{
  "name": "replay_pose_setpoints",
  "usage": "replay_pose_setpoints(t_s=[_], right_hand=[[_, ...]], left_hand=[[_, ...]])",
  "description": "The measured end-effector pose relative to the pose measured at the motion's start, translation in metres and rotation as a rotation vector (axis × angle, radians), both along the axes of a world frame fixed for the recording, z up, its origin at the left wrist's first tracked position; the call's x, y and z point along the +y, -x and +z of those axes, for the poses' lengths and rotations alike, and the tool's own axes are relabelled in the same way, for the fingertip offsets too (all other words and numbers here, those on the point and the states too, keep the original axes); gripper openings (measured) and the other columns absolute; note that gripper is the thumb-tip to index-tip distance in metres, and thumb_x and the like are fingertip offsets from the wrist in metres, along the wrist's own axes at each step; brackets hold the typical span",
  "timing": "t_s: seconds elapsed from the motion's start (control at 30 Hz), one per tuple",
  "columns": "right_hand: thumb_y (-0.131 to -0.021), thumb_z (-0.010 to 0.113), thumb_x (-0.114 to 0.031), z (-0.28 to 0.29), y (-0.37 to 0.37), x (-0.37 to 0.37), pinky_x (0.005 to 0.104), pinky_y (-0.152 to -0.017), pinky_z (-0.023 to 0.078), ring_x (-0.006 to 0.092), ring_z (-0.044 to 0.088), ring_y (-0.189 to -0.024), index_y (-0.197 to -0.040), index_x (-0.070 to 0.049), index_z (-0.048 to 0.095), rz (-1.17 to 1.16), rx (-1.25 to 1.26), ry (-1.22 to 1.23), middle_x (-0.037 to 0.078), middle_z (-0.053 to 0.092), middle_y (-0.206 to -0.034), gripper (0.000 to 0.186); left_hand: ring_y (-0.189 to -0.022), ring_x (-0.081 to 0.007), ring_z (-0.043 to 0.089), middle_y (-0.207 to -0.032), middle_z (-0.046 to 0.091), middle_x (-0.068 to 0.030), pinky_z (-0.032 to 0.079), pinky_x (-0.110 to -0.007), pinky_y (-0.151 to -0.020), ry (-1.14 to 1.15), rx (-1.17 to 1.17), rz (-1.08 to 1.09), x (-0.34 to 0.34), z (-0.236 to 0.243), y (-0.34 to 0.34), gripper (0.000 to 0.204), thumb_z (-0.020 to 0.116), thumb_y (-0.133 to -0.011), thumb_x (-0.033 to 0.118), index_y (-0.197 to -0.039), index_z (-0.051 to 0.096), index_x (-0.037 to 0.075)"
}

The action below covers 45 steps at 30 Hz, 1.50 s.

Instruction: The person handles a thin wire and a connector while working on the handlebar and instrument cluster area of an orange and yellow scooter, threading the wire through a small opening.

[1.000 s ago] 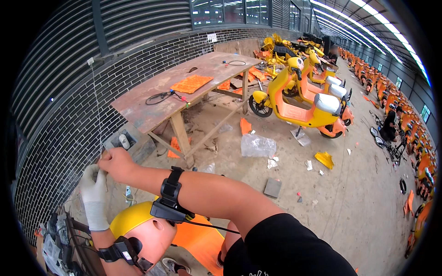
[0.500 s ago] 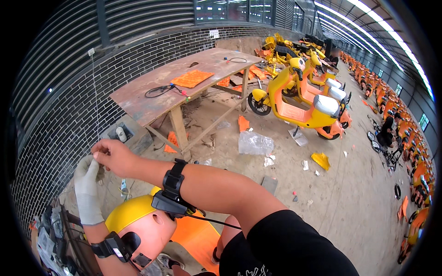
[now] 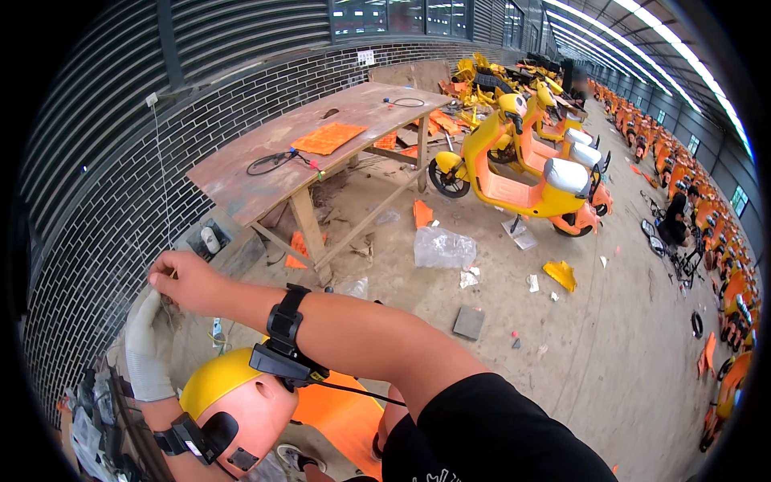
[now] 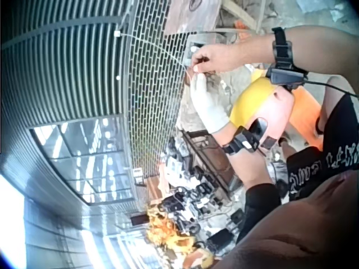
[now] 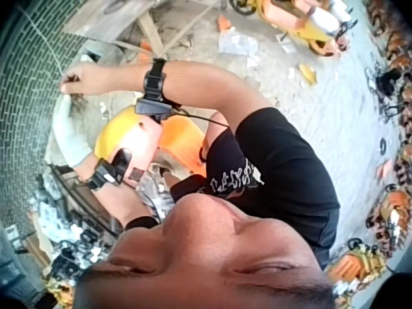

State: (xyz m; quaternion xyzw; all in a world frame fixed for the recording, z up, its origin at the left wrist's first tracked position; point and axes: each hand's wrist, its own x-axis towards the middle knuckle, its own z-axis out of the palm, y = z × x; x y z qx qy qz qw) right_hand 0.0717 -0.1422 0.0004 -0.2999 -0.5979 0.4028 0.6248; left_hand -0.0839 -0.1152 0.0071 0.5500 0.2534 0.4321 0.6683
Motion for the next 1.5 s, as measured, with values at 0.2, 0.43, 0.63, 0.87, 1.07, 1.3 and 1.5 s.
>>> replay_pose_setpoints(t_s=[0.2, 0.43, 0.63, 0.87, 1.07, 1.3, 1.5], right_hand=[[-0.093, 0.058, -0.013, -0.002, 0.0, 0.002, 0.0258, -0.058, 0.049, 0.009, 0.055, -0.065, -0.1, 0.0, 0.061, 0.033, 0.011, -0.031, 0.003, 0.06, -0.082, 0.015], [-0.092, 0.06, -0.013, 0.002, -0.008, 0.001, 0.0266, -0.058, 0.049, 0.0096, 0.056, -0.063, -0.097, 0.001, 0.062, 0.064, -0.015, -0.008, 0.003, 0.061, -0.079, 0.015], [-0.091, 0.061, -0.014, 0.003, -0.009, -0.001, 0.0263, -0.055, 0.046, 0.0092, 0.054, -0.059, -0.092, 0.001, 0.061, 0.017, -0.012, 0.038, 0.003, 0.059, -0.072, 0.015], [-0.09, 0.064, -0.021, 0.004, -0.002, -0.002, 0.0268, -0.05, 0.044, 0.0094, 0.053, -0.055, -0.088, 0.002, 0.058, -0.041, -0.016, 0.085, 0.003, 0.057, -0.069, 0.023], [-0.089, 0.066, -0.026, 0.009, -0.002, -0.009, 0.0272, -0.048, 0.044, 0.0098, 0.052, -0.054, -0.087, 0.001, 0.056, -0.099, -0.084, 0.166, 0.004, 0.056, -0.067, 0.029], [-0.089, 0.065, -0.028, 0.002, 0.0, -0.008, 0.0266, -0.045, 0.04, 0.0095, 0.049, -0.052, -0.087, -0.001, 0.056, -0.113, -0.003, 0.281, 0.003, 0.055, -0.065, 0.028], [-0.091, 0.062, -0.03, 0.006, 0.004, -0.011, 0.0244, -0.045, 0.038, 0.0083, 0.049, -0.052, -0.092, -0.003, 0.056, -0.073, 0.128, 0.376, 0.002, 0.054, -0.065, 0.027]], left_hand=[[-0.078, -0.0133, 0.056, -0.091, 0.059, -0.0056, 0.045, -0.026, -0.068, -0.028, -0.027, -0.051, 0.009, -0.004, 0.005, 0.022, 0.052, -0.093, 0.014, -0.108, 0.058, -0.001], [-0.074, -0.0131, 0.055, -0.087, 0.058, -0.0054, 0.044, -0.025, -0.065, 0.06, -0.072, -0.069, 0.001, -0.003, 0.003, 0.018, 0.053, -0.093, 0.013, -0.103, 0.058, 0.0], [-0.073, -0.0133, 0.054, -0.086, 0.058, -0.006, 0.044, -0.026, -0.065, -0.001, -0.021, -0.078, 0.002, -0.001, 0.001, 0.017, 0.052, -0.093, 0.013, -0.102, 0.057, 0.0], [-0.073, -0.0115, 0.054, -0.086, 0.057, -0.0056, 0.044, -0.025, -0.065, -0.034, 0.014, -0.112, 0.005, 0.0, 0.01, 0.017, 0.052, -0.095, 0.013, -0.103, 0.057, -0.001], [-0.068, -0.0107, 0.054, -0.081, 0.058, -0.0044, 0.045, -0.024, -0.065, -0.086, 0.094, 0.01, 0.001, 0.0, 0.004, 0.018, 0.055, -0.094, 0.014, -0.102, 0.058, -0.002], [-0.067, -0.008, 0.053, -0.075, 0.058, -0.0026, 0.043, -0.023, -0.063, -0.428, 0.483, 0.365, -0.011, 0.003, -0.008, 0.019, 0.059, -0.091, 0.015, -0.097, 0.06, -0.003], [-0.066, -0.0078, 0.051, -0.076, 0.058, -0.0029, 0.042, -0.023, -0.061, -0.479, 0.467, 0.406, -0.014, 0.005, -0.013, 0.019, 0.058, -0.091, 0.015, -0.097, 0.06, -0.003]])
